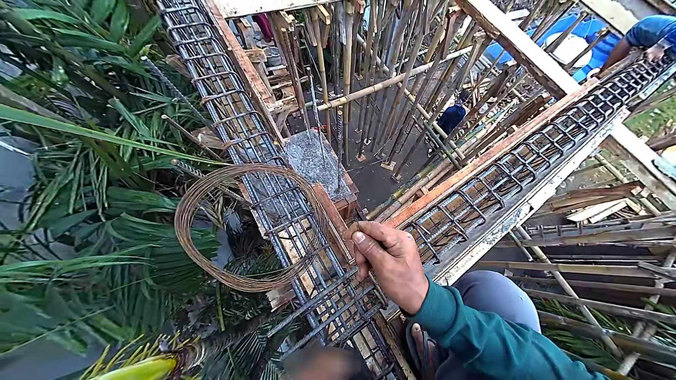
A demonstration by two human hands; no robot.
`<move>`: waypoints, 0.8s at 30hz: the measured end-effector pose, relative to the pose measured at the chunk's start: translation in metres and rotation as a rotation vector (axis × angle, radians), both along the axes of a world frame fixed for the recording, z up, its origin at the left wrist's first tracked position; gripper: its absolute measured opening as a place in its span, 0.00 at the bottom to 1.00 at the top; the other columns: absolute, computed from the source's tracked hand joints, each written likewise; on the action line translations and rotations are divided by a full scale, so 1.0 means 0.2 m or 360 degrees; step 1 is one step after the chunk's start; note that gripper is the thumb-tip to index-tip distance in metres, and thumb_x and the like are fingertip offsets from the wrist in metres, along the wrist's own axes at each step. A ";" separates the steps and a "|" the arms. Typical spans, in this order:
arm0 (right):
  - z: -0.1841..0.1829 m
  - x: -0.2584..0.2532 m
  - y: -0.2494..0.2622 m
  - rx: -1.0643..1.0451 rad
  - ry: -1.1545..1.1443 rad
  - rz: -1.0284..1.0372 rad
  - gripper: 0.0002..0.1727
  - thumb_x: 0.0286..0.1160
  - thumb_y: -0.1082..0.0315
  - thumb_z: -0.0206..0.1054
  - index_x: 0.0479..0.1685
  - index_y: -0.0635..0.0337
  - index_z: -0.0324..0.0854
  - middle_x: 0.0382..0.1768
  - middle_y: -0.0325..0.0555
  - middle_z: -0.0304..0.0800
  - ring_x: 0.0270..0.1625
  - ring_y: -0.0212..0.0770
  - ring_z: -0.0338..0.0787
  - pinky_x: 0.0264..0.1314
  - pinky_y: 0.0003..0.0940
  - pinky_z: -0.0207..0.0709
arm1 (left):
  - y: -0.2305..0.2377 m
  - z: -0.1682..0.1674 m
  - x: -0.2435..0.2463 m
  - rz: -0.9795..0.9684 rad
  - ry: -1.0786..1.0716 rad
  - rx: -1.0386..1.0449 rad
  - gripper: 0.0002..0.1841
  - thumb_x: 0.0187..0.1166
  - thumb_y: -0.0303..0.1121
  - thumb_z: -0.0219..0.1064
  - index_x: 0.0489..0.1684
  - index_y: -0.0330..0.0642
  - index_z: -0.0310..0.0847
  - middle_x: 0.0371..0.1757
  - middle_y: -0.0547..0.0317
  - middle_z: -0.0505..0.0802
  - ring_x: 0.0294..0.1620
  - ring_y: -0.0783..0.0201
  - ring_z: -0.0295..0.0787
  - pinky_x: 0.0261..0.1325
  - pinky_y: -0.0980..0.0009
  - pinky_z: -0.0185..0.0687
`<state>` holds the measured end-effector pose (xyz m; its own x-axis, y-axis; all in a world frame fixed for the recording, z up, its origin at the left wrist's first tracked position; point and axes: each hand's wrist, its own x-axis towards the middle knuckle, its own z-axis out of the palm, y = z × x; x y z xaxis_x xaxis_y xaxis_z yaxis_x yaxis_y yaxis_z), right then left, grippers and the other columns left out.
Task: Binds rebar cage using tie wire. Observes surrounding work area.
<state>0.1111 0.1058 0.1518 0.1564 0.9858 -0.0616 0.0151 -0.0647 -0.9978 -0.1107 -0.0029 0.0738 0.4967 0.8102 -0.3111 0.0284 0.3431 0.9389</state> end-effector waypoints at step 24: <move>-0.08 -0.03 -0.04 0.0494 -0.0493 0.0211 0.13 0.87 0.73 0.58 0.50 0.71 0.89 0.29 0.42 0.92 0.30 0.30 0.90 0.40 0.27 0.88 | 0.02 -0.14 -0.02 0.0160 0.1215 0.0441 0.21 0.92 0.33 0.47 0.46 0.24 0.85 0.22 0.44 0.89 0.22 0.49 0.88 0.32 0.46 0.85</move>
<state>0.1053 0.0975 0.1354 -0.0080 0.9630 0.2694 0.3039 0.2590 -0.9168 -0.1138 0.0018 0.0465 0.1497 0.9368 -0.3162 0.6755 0.1366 0.7246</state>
